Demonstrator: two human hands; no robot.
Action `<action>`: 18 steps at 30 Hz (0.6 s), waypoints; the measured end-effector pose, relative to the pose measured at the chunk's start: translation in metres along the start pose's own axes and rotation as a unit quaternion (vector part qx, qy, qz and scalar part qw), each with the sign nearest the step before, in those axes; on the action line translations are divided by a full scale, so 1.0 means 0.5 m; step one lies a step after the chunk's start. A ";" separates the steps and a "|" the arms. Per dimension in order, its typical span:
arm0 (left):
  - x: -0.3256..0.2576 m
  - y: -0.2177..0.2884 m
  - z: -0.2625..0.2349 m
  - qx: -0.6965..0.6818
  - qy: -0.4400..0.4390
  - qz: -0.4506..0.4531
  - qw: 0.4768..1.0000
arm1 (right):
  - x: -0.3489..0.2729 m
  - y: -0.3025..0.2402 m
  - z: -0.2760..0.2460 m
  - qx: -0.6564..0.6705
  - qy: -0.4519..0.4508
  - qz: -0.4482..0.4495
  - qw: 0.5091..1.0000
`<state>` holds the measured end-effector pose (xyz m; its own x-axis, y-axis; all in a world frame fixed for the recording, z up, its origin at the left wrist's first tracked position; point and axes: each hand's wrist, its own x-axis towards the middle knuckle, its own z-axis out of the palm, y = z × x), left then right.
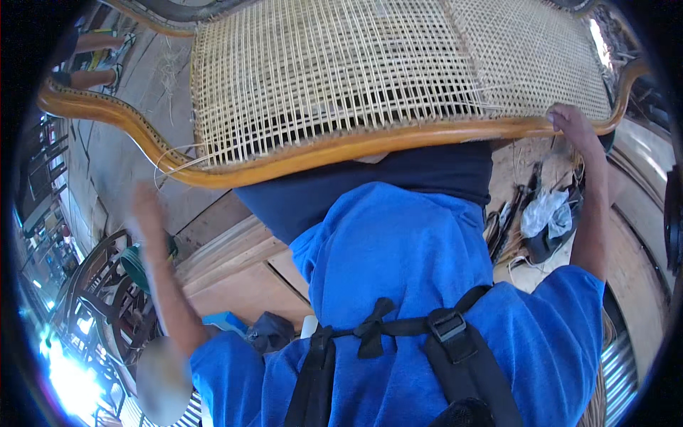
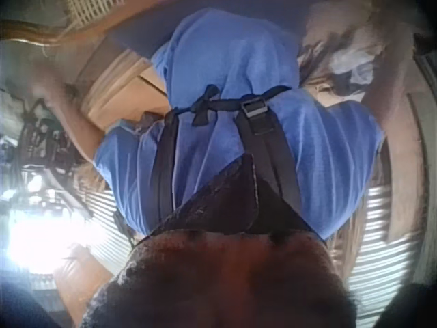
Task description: Weaving and securing rattan strips onto a wooden chair frame using a hammer and small chisel.
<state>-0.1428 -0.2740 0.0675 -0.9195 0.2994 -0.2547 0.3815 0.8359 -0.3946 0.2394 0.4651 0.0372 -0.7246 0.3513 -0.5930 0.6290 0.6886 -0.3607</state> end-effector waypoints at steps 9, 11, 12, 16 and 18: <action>-0.019 -0.621 -0.080 0.118 -0.005 -0.352 0.929 | 0.013 -0.053 0.090 -0.010 0.014 -0.041 0.999; 0.005 -0.571 -0.118 0.129 -0.028 -0.393 0.910 | 0.018 0.013 0.079 0.058 -0.031 -0.006 0.998; 0.014 -0.586 -0.122 0.125 -0.053 -0.427 0.894 | 0.019 0.004 0.063 0.038 -0.070 0.052 0.995; -0.058 -0.853 -0.107 0.234 -0.158 -0.287 0.915 | 0.047 0.070 0.079 0.143 -0.101 0.071 0.982; -0.120 -0.910 -0.131 0.228 -0.131 -0.305 0.915 | 0.054 0.060 0.076 0.138 -0.112 0.068 0.982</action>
<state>-0.2675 -0.6423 0.3199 -0.9431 -0.3298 -0.0424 -0.1417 0.5140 -0.8460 0.2496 0.4709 -0.0170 -0.5681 0.2583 -0.7814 0.7903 0.4358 -0.4306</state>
